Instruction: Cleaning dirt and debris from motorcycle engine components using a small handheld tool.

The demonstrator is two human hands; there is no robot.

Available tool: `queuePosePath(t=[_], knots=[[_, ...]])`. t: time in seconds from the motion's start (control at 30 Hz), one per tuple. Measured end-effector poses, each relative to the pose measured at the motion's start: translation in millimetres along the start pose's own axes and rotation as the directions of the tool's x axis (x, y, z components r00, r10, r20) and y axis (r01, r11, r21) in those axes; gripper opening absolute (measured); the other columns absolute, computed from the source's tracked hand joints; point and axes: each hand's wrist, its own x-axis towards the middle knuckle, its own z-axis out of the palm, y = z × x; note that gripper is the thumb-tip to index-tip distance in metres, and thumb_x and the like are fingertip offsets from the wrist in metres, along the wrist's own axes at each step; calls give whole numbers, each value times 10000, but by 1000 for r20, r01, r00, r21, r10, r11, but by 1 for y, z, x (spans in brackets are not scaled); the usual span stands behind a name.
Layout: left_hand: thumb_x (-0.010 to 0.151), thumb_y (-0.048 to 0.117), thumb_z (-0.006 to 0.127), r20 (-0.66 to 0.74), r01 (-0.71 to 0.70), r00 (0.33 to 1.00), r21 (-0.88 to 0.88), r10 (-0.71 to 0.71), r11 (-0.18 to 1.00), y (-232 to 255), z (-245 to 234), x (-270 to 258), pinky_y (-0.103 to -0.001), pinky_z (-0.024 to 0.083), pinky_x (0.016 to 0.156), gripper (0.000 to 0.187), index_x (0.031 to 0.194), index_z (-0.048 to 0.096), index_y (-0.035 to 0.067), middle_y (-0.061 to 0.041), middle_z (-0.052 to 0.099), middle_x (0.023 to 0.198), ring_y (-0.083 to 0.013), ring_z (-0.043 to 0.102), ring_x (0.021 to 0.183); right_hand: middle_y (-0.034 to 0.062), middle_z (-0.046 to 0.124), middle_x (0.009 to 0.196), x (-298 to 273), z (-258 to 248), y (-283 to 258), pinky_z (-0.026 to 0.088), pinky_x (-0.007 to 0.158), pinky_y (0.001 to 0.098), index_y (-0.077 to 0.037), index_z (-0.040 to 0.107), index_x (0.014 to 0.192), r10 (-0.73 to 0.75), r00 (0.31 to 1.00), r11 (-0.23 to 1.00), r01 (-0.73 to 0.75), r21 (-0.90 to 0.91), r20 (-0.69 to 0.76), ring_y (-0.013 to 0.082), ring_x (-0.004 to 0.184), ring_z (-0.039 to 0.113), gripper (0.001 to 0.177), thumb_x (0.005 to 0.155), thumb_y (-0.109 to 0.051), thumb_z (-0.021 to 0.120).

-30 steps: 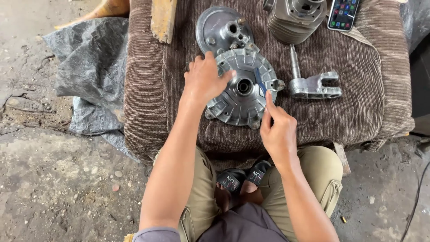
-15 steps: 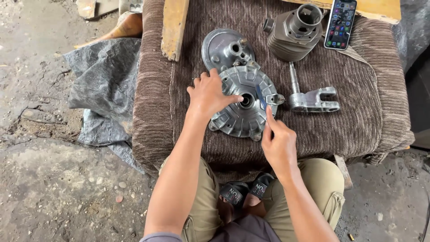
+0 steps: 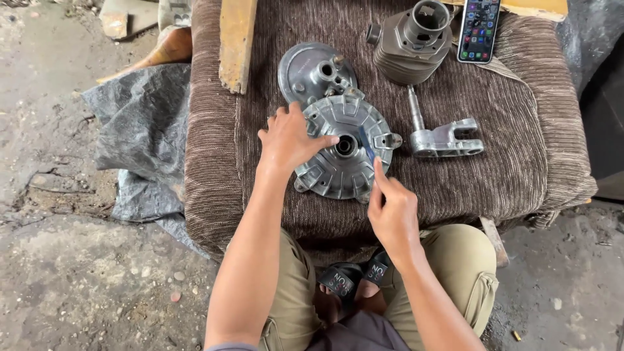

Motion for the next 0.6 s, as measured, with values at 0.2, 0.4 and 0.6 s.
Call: queuePosePath(t=[0.2, 0.4, 0.6], knots=[[841, 489, 823, -6, 4, 1000, 2, -4, 1000, -9, 7, 7, -748, 366, 1034, 866, 1409, 501, -79, -366, 555, 1351, -541, 524, 1307, 147, 583, 578, -16, -7, -7, 393, 440, 298, 34, 608, 1372, 48, 998, 999, -48, 14, 50, 171, 437, 502, 426, 953, 69, 543], [872, 508, 789, -21, -4, 1000, 32, 5, 999, -9, 11, 12, -760, 365, 1023, 844, 1399, 509, -89, -370, 565, 1332, -544, 535, 1292, 175, 554, 560, -36, -14, -4, 370, 407, 302, 5, 600, 1389, 89, 995, 996, -89, -5, 52, 203, 420, 532, 441, 953, 46, 550], [892, 489, 759, -9, 5, 1000, 5, -5, 1000, -8, 8, 2, -777, 357, 1020, 804, 1407, 508, -75, -353, 560, 1348, -532, 535, 1298, 174, 573, 578, 8, 0, -10, 358, 421, 288, 65, 596, 1374, 1, 1000, 996, -2, 87, 8, 173, 420, 494, 424, 955, 95, 538]])
